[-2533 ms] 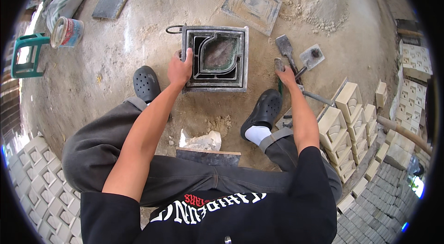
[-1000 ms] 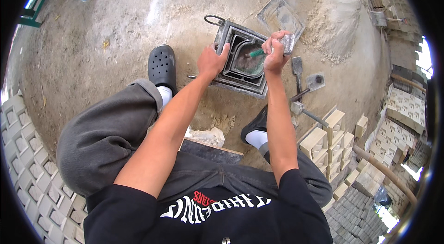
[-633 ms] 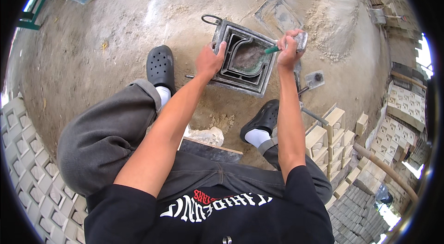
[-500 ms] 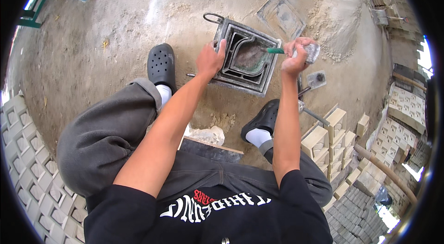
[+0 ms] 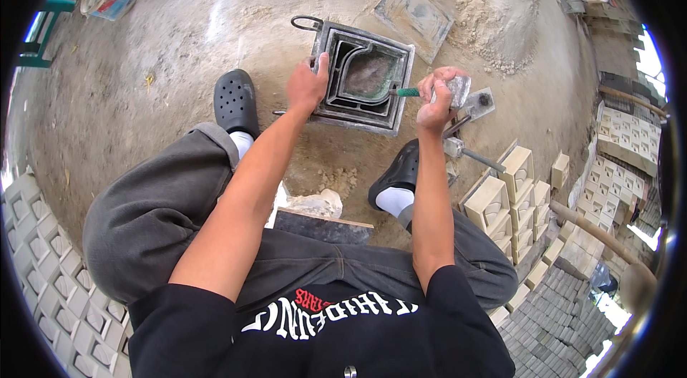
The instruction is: The person smooths sand into a square mold on the floor using a trowel, removes the outer frame, and then prepares the inner sections of a multi-part decorative stone mold by clearing debris and adjusting the metal components.
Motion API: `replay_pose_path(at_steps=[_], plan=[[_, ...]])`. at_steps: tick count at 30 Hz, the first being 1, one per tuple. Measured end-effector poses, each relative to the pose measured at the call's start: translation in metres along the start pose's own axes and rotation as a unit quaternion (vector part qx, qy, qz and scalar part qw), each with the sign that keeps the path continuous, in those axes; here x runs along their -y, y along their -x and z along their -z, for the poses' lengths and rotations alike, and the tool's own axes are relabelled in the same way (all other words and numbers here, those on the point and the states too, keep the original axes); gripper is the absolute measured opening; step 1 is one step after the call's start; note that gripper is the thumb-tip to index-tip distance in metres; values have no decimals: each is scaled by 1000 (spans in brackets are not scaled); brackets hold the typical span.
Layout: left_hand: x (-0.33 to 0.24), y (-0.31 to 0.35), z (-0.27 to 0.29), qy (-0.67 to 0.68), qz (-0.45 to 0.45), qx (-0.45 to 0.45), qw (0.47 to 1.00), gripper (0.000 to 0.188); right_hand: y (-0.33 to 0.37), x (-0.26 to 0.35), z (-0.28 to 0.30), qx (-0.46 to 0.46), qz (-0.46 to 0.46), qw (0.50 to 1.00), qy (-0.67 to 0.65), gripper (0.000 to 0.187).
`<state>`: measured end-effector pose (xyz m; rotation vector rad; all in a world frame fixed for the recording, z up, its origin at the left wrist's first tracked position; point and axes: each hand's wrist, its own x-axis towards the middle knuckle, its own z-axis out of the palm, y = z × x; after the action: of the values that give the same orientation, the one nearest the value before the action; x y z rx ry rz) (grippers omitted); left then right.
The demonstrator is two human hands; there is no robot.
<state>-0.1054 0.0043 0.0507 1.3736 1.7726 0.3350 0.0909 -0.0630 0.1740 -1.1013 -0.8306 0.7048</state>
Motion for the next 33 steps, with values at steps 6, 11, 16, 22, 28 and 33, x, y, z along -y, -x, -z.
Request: replay_pose_path(at_steps=[6, 11, 16, 22, 28, 33], plan=[[0, 0, 3, -10, -6, -12, 1000, 69, 7, 7, 0, -19, 25, 999, -34, 16], [-2, 2, 5, -11, -3, -5, 1000, 69, 0, 14, -4, 4, -3, 1000, 6, 14], [2, 1, 4, 1, -12, -18, 1000, 65, 17, 32, -26, -18, 33, 996, -84, 17], [4, 0, 2, 53, -38, -39, 997, 58, 28, 14, -44, 10, -42, 998, -48, 20], [20, -6, -5, 159, -42, -25, 986, 53, 34, -9, -66, 20, -32, 998, -47, 14], [19, -11, -7, 193, -62, -41, 978, 50, 25, 8, -82, 72, -10, 997, -39, 18]])
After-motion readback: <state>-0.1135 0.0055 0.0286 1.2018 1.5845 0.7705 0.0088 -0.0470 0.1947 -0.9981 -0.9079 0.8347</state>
